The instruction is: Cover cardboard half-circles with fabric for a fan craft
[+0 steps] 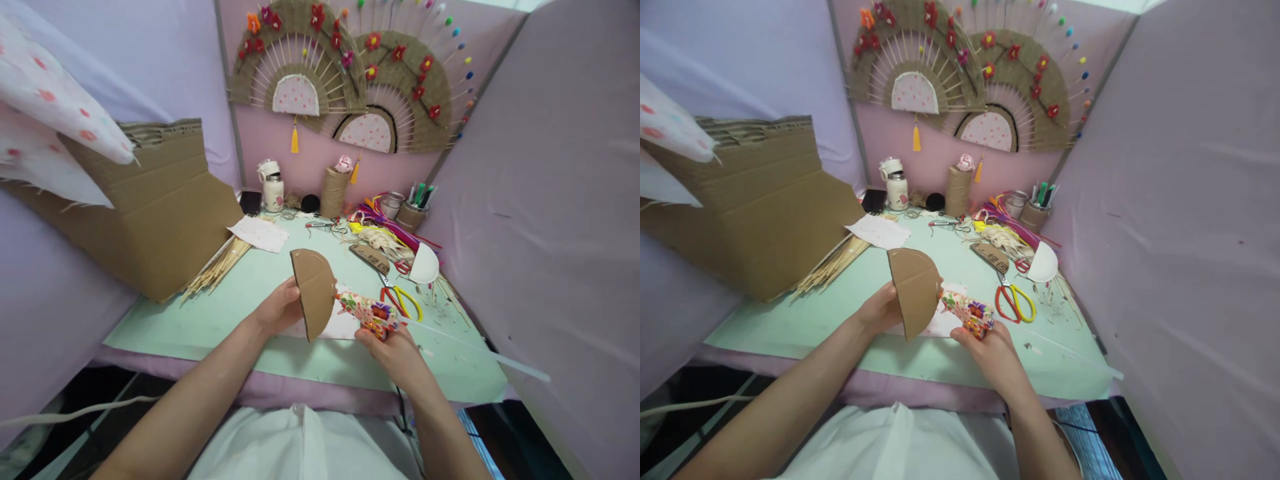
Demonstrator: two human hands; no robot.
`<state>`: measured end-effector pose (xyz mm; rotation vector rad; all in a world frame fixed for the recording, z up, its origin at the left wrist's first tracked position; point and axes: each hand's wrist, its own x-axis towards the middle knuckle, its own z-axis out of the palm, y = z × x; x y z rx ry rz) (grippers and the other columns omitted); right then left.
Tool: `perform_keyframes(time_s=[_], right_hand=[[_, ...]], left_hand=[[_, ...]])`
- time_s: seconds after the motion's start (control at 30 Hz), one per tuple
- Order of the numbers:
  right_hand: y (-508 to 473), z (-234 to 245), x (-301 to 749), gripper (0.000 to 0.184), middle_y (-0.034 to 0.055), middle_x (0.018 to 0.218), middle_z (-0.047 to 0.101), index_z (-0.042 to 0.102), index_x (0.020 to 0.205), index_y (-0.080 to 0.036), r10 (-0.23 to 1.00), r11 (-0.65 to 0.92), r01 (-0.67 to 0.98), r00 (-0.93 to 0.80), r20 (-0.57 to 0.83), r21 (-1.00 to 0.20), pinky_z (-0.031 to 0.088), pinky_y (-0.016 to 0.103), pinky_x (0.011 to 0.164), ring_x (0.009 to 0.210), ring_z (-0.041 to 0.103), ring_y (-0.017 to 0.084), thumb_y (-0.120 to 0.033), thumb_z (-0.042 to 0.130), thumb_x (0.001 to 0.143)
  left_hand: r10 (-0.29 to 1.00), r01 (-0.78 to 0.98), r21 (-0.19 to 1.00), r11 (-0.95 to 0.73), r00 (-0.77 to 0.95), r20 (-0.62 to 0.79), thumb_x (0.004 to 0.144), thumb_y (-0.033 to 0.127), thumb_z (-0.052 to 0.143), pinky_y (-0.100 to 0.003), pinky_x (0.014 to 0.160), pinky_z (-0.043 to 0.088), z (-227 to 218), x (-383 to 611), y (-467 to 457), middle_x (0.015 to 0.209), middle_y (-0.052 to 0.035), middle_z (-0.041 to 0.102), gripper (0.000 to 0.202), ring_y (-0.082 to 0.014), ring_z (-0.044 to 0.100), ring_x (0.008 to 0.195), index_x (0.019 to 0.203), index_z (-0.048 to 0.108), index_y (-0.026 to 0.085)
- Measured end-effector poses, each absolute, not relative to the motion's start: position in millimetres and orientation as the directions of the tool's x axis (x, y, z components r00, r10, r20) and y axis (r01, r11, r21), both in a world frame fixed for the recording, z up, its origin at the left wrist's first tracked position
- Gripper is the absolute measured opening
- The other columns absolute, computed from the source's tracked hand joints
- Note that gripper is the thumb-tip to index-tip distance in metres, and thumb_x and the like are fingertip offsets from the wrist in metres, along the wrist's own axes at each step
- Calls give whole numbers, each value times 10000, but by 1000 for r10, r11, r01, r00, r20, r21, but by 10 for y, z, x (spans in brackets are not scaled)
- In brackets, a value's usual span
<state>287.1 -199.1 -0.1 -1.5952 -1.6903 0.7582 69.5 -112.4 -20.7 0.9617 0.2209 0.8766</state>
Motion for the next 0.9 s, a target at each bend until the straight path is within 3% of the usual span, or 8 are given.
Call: perform_keyframes(time_s=[0.13,0.4,0.6,0.9], right_hand=[[-2006,-38,2867,371,64,957,747,754,963,-154,997,71,571,-41,58,-818,519,305,781,868,653,245,-433,563,809],[-2051,-43,2831,340,64,932,753,762,926,-162,998,50,592,-57,21,-804,519,332,796,861,657,261,-425,586,803],[-2088,-6,2792,369,57,1034,748,755,1055,-209,995,57,567,-95,3,-822,513,365,868,958,665,279,-422,590,803],[-2122,-17,2759,370,61,1036,747,762,1040,-216,994,47,564,-109,-18,-825,508,386,883,984,659,293,-433,594,793]], left_hand=[[769,-573,773,274,613,182,687,484,778,-408,950,437,-209,695,-1121,1252,-138,631,636,-285,597,1102,1218,625,171],[820,-622,738,261,547,171,661,479,796,-429,995,419,-206,700,-1112,1272,-133,617,638,-303,562,1164,1198,629,176],[850,-634,729,260,508,139,644,478,808,-431,979,434,-194,706,-1106,1264,-146,615,658,-315,543,1191,1187,619,159],[892,-659,722,208,431,136,650,465,810,-417,994,416,-186,714,-1102,1229,-127,643,604,-317,537,1217,1148,639,169]])
